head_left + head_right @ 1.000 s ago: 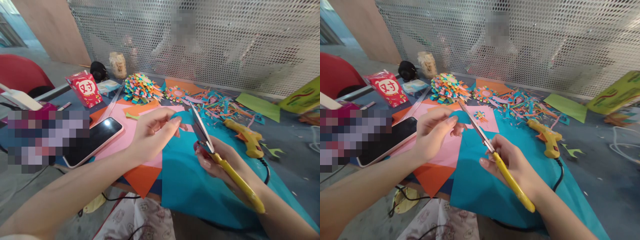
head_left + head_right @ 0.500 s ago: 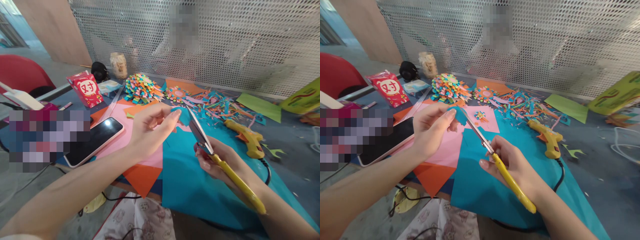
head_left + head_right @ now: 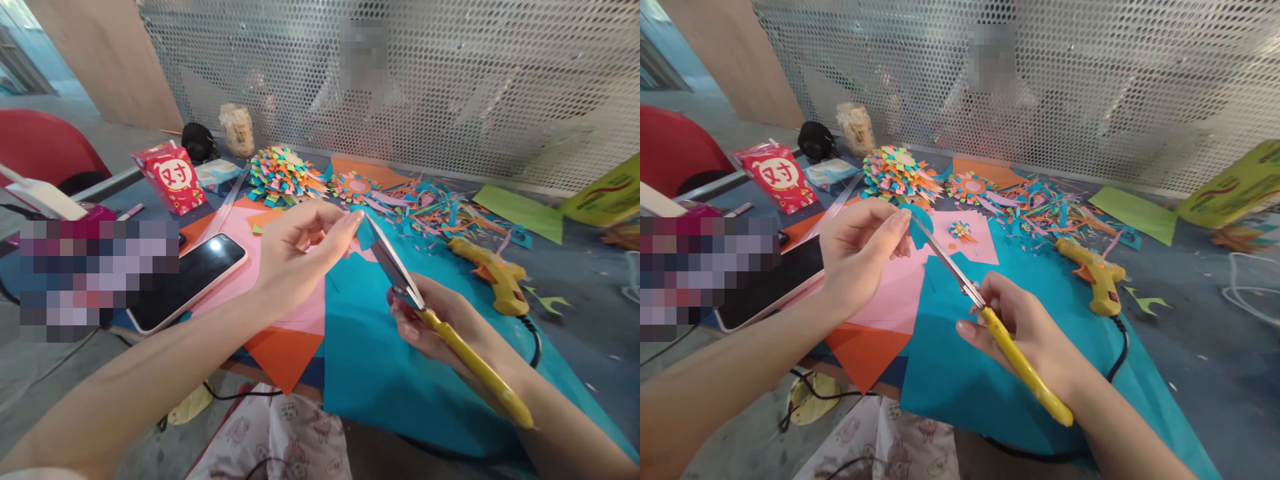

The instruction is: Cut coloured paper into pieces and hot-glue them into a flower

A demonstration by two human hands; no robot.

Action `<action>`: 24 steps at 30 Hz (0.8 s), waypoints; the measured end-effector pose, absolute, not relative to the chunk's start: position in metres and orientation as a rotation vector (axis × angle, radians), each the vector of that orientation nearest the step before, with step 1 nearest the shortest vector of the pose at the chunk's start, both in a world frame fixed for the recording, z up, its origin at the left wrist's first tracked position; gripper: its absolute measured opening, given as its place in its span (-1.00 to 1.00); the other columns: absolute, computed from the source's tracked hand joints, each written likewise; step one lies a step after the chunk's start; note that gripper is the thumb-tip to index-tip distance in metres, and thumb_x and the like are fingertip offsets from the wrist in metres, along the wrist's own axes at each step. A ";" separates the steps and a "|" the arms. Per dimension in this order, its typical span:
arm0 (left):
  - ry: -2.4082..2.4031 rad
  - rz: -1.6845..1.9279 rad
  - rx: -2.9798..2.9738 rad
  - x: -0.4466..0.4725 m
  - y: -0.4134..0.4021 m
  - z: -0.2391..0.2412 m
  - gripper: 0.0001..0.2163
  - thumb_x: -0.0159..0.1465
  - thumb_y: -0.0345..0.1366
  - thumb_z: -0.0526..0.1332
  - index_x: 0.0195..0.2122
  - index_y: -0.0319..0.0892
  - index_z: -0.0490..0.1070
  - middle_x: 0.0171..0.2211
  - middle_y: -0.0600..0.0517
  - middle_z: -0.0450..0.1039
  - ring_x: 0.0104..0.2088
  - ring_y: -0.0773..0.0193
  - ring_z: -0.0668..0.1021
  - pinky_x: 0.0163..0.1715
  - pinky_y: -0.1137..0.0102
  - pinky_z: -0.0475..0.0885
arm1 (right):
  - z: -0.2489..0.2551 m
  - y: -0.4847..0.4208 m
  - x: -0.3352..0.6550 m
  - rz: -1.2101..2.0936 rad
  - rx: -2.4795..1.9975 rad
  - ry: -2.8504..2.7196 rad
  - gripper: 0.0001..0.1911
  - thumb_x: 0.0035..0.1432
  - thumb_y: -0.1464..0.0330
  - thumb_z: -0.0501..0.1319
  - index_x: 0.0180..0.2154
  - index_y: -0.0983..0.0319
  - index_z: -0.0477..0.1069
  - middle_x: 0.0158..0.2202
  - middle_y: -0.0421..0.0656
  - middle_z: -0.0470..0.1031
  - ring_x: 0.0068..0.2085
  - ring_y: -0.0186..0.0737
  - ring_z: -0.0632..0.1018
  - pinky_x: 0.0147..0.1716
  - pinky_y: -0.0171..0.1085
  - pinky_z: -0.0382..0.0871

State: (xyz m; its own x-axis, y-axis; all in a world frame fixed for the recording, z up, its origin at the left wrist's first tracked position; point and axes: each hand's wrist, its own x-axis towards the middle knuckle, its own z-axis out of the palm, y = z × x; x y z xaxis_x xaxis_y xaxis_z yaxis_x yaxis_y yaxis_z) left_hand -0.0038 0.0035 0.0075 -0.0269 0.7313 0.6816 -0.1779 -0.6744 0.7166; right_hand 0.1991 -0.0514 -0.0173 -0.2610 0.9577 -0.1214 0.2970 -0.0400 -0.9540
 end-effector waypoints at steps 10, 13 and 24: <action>0.557 1.763 1.597 -0.004 0.003 0.004 -0.69 0.22 -0.11 0.31 -0.55 -0.16 0.33 -0.63 0.16 0.36 -0.63 0.48 0.42 -0.67 0.53 0.29 | -0.014 -0.051 0.198 1.383 -1.349 -1.632 -0.53 -0.06 0.04 0.40 -0.30 0.13 0.23 -0.48 -0.33 0.20 -0.53 -0.39 0.19 -0.62 -0.38 0.05; 0.576 1.746 1.613 -0.005 0.003 0.002 -0.72 0.22 -0.12 0.30 -0.53 -0.15 0.35 -0.62 0.15 0.35 -0.62 0.47 0.41 -0.67 0.52 0.29 | -0.013 -0.051 0.196 1.385 -1.314 -1.638 -0.55 -0.03 0.06 0.39 -0.32 0.14 0.21 -0.50 -0.34 0.20 -0.54 -0.40 0.18 -0.65 -0.40 0.02; 0.515 1.582 1.698 -0.005 0.001 -0.002 -0.84 0.23 -0.34 0.23 -0.50 -0.20 0.40 -0.60 0.13 0.36 -0.61 0.48 0.42 -0.65 0.57 0.30 | -0.016 -0.051 0.199 1.365 -1.199 -1.654 -0.63 0.09 0.09 0.33 -0.31 0.16 0.23 -0.54 -0.39 0.16 -0.59 -0.48 0.10 -0.69 -0.45 -0.01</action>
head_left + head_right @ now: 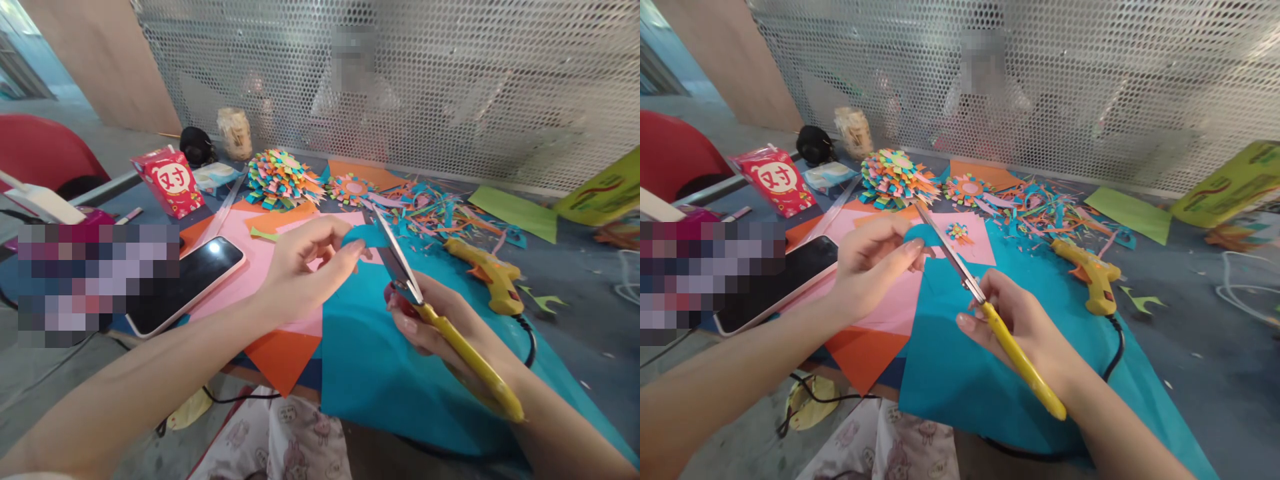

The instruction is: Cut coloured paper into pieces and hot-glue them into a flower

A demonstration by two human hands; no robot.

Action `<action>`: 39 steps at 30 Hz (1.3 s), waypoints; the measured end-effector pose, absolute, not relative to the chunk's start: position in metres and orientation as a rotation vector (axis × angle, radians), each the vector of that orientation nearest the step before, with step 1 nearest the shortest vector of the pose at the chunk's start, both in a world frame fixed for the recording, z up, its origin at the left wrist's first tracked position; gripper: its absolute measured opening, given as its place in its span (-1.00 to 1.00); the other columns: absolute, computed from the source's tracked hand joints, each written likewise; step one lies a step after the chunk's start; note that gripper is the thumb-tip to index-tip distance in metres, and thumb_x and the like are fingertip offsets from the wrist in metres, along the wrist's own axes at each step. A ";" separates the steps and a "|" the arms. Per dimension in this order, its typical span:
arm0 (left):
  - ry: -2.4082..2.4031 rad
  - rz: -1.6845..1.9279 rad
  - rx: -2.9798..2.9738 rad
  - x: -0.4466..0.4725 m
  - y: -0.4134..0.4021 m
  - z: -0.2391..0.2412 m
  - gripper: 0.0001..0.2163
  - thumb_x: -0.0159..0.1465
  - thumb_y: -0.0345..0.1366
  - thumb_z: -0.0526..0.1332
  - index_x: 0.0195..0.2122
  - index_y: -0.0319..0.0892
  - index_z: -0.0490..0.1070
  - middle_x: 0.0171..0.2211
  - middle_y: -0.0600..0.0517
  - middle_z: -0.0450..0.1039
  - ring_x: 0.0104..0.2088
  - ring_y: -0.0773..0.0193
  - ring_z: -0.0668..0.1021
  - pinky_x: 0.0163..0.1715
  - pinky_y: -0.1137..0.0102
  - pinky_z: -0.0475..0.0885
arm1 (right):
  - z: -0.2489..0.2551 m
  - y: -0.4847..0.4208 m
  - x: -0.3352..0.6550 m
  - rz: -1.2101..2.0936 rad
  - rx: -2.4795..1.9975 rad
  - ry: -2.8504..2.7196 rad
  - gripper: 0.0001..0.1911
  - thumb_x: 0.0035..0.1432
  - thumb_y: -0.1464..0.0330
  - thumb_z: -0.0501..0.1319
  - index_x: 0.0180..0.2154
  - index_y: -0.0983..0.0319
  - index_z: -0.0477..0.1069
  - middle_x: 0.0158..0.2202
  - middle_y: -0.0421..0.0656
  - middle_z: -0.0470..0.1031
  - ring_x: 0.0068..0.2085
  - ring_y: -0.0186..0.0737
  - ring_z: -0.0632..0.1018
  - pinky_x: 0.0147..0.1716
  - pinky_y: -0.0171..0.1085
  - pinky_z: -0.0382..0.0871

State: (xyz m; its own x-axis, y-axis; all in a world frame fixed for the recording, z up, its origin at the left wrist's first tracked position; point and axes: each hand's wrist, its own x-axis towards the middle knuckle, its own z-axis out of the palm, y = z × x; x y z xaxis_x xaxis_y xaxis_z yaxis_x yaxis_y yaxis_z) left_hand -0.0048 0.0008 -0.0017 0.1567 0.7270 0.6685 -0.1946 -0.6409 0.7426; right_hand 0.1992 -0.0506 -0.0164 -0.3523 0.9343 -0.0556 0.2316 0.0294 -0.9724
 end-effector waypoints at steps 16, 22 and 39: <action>0.540 1.548 1.689 -0.005 0.000 0.000 -0.84 0.21 -0.35 0.22 -0.52 -0.19 0.38 -0.62 0.11 0.35 -0.60 0.46 0.41 -0.65 0.56 0.30 | -0.012 -0.052 0.197 1.383 -1.235 -1.645 -0.59 0.10 0.05 0.32 -0.33 0.18 0.20 -0.53 -0.39 0.16 -0.58 -0.49 0.11 -0.68 -0.43 0.02; 0.534 1.593 1.657 -0.005 0.001 -0.003 -0.86 0.23 -0.36 0.23 -0.49 -0.19 0.40 -0.58 0.11 0.38 -0.57 0.47 0.45 -0.59 0.56 0.38 | -0.012 -0.052 0.197 1.395 -1.245 -1.656 -0.57 0.09 0.02 0.31 -0.32 0.17 0.19 -0.53 -0.39 0.15 -0.58 -0.48 0.11 -0.68 -0.43 0.01; 0.512 1.693 1.645 -0.005 0.002 -0.001 -0.83 0.26 -0.36 0.24 -0.49 -0.18 0.36 -0.61 0.16 0.38 -0.59 0.48 0.47 -0.62 0.58 0.37 | -0.013 -0.051 0.198 1.372 -1.268 -1.679 -0.60 0.05 0.09 0.34 -0.33 0.16 0.19 -0.56 -0.39 0.13 -0.58 -0.45 0.09 -0.68 -0.43 -0.05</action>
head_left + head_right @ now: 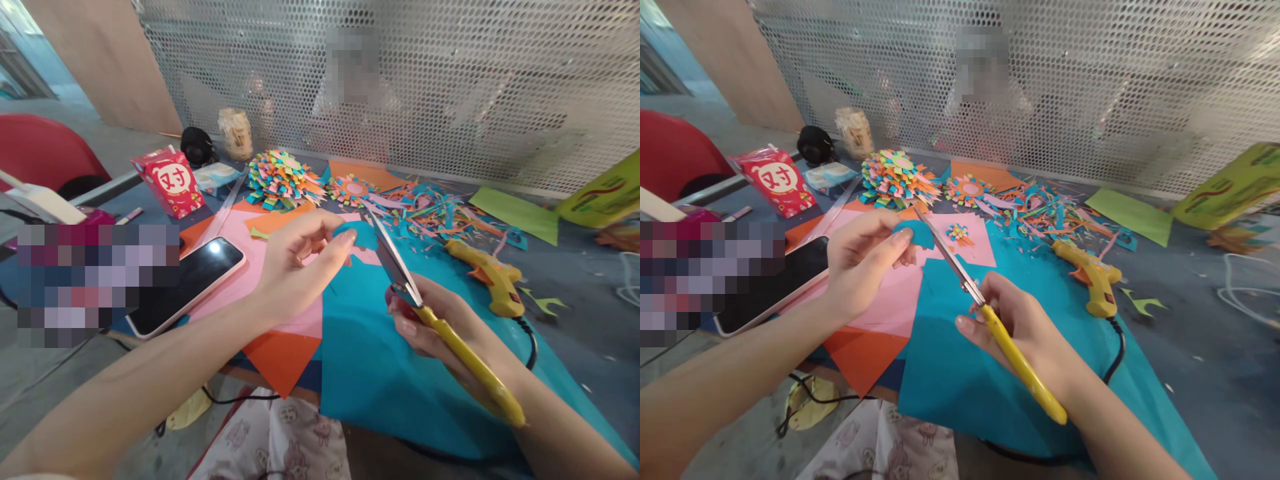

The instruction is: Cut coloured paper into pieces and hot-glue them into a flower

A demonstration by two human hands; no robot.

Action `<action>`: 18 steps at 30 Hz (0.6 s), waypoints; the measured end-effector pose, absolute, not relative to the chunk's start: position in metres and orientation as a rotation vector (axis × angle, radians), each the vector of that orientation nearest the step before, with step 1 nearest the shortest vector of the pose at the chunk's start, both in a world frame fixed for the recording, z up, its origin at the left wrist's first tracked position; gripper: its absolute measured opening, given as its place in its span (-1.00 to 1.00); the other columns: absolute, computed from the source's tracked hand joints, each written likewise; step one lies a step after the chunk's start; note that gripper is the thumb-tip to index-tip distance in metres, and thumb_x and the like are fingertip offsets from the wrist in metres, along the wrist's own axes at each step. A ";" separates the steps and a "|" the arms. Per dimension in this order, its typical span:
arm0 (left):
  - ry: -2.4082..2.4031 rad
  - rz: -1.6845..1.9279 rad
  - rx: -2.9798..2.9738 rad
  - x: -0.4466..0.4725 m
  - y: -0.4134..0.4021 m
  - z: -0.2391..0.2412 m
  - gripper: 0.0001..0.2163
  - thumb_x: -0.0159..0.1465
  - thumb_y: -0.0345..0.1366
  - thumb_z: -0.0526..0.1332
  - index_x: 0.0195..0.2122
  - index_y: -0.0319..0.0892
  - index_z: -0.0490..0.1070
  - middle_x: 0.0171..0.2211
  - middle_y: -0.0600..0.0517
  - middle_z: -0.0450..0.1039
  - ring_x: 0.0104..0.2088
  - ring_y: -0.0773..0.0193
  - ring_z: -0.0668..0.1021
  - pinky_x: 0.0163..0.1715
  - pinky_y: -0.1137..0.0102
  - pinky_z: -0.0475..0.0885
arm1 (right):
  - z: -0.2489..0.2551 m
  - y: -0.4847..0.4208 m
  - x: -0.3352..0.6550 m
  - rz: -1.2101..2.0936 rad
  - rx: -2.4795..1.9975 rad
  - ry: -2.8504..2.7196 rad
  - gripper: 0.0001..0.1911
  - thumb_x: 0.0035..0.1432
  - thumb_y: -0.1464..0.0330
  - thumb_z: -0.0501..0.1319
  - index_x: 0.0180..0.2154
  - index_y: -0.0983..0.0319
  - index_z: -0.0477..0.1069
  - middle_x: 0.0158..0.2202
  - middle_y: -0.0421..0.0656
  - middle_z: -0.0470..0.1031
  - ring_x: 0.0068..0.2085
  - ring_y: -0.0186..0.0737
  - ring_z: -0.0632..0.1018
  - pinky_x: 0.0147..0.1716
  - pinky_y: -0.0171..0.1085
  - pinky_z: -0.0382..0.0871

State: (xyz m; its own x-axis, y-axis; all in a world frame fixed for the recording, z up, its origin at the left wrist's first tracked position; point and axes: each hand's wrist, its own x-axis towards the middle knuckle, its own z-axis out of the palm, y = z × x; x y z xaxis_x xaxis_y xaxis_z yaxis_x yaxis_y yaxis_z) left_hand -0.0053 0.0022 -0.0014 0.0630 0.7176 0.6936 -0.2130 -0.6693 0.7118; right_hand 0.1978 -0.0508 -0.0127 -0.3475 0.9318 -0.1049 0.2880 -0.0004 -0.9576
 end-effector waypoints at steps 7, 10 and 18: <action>0.486 1.703 1.707 -0.007 0.003 -0.002 -0.83 0.26 -0.36 0.23 -0.49 -0.18 0.38 -0.60 0.15 0.38 -0.58 0.48 0.47 -0.62 0.58 0.36 | -0.008 -0.052 0.195 1.384 -1.300 -1.669 -0.58 0.03 0.06 0.35 -0.29 0.15 0.20 -0.55 -0.36 0.15 -0.57 -0.42 0.14 -0.66 -0.40 0.01; 0.493 1.711 1.741 -0.007 0.003 -0.001 -0.83 0.26 -0.33 0.23 -0.49 -0.18 0.39 -0.59 0.14 0.38 -0.59 0.47 0.46 -0.62 0.56 0.35 | -0.007 -0.052 0.194 1.413 -1.281 -1.661 -0.57 0.05 0.06 0.34 -0.27 0.15 0.20 -0.55 -0.37 0.14 -0.58 -0.43 0.14 -0.67 -0.38 0.03; 0.541 1.719 1.767 -0.004 0.002 -0.004 -0.81 0.25 -0.29 0.25 -0.51 -0.17 0.38 -0.60 0.13 0.35 -0.60 0.47 0.39 -0.65 0.56 0.31 | -0.011 -0.052 0.193 1.434 -1.225 -1.599 -0.58 0.03 0.10 0.37 -0.29 0.15 0.20 -0.53 -0.37 0.17 -0.59 -0.45 0.16 -0.67 -0.38 0.04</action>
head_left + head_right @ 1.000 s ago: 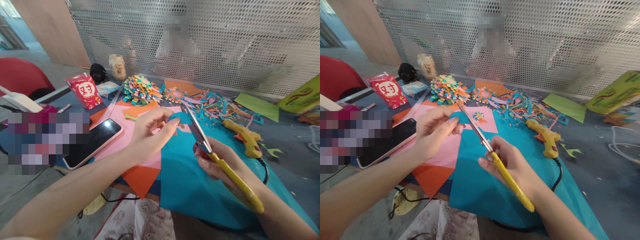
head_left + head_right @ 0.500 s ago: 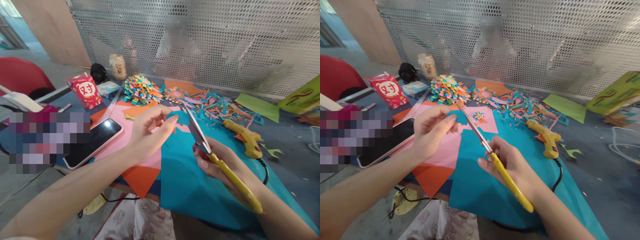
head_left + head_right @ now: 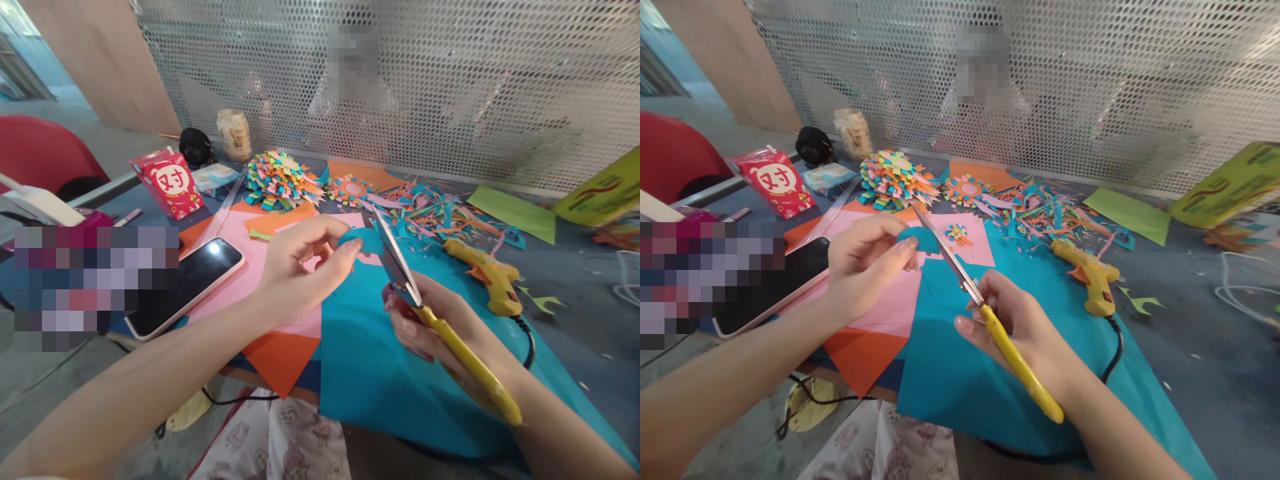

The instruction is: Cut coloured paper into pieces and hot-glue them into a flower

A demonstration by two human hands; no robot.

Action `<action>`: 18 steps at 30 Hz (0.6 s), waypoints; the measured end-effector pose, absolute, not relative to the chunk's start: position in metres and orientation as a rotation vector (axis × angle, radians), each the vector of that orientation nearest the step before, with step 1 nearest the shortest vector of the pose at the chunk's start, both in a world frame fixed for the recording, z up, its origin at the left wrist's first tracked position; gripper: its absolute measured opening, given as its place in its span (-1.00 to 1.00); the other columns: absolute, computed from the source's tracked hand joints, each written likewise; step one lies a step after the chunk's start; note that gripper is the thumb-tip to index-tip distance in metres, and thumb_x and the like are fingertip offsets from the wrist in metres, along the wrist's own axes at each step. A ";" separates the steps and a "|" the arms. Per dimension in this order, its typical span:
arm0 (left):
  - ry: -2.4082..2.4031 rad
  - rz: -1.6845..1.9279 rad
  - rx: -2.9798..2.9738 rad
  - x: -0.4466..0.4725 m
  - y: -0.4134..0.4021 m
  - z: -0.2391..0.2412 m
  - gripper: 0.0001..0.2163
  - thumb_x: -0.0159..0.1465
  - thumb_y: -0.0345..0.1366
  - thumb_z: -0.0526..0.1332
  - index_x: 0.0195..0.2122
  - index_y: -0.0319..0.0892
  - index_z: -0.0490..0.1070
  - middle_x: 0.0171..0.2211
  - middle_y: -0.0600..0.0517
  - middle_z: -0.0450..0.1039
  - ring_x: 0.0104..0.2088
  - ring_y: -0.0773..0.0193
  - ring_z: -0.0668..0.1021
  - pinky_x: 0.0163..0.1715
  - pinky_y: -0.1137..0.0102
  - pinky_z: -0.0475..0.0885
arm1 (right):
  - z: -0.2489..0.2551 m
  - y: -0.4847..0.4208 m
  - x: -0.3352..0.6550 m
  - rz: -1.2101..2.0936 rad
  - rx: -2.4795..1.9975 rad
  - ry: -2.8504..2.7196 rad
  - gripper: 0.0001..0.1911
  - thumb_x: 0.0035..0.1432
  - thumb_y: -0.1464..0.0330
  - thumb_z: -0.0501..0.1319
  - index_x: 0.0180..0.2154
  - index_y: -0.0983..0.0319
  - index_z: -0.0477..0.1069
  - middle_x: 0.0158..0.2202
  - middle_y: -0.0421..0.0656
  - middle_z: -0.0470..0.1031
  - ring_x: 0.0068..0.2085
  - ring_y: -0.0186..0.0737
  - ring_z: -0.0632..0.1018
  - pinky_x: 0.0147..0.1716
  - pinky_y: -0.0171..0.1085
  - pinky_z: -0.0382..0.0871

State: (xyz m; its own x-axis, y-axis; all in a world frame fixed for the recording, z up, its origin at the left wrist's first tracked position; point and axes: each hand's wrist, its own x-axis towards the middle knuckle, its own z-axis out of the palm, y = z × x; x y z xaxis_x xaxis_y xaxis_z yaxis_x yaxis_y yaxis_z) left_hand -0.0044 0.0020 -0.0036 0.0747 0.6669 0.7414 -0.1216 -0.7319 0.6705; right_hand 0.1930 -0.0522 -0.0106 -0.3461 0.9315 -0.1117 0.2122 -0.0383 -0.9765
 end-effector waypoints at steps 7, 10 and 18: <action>0.537 1.707 1.780 -0.005 0.001 -0.002 -0.83 0.23 -0.35 0.25 -0.51 -0.18 0.39 -0.60 0.13 0.35 -0.60 0.48 0.39 -0.65 0.57 0.31 | 0.001 -0.059 0.184 1.403 -1.346 -1.469 -0.52 -0.05 0.06 0.41 -0.33 0.16 0.21 -0.56 -0.37 0.13 -0.58 -0.45 0.08 -0.65 -0.36 -0.10; 0.552 1.698 1.773 -0.005 0.001 -0.001 -0.83 0.23 -0.33 0.25 -0.51 -0.18 0.39 -0.60 0.12 0.35 -0.59 0.47 0.39 -0.65 0.57 0.31 | -0.004 -0.056 0.189 1.427 -1.322 -1.545 -0.54 -0.01 0.06 0.39 -0.30 0.15 0.21 -0.54 -0.37 0.15 -0.59 -0.45 0.10 -0.67 -0.38 -0.08; 0.521 1.729 1.728 -0.005 0.003 -0.003 -0.82 0.25 -0.26 0.26 -0.48 -0.17 0.40 -0.59 0.13 0.37 -0.60 0.47 0.41 -0.65 0.55 0.32 | -0.013 -0.050 0.198 1.427 -1.253 -1.629 -0.59 0.03 0.07 0.36 -0.30 0.14 0.22 -0.54 -0.37 0.15 -0.62 -0.48 0.09 -0.71 -0.41 -0.07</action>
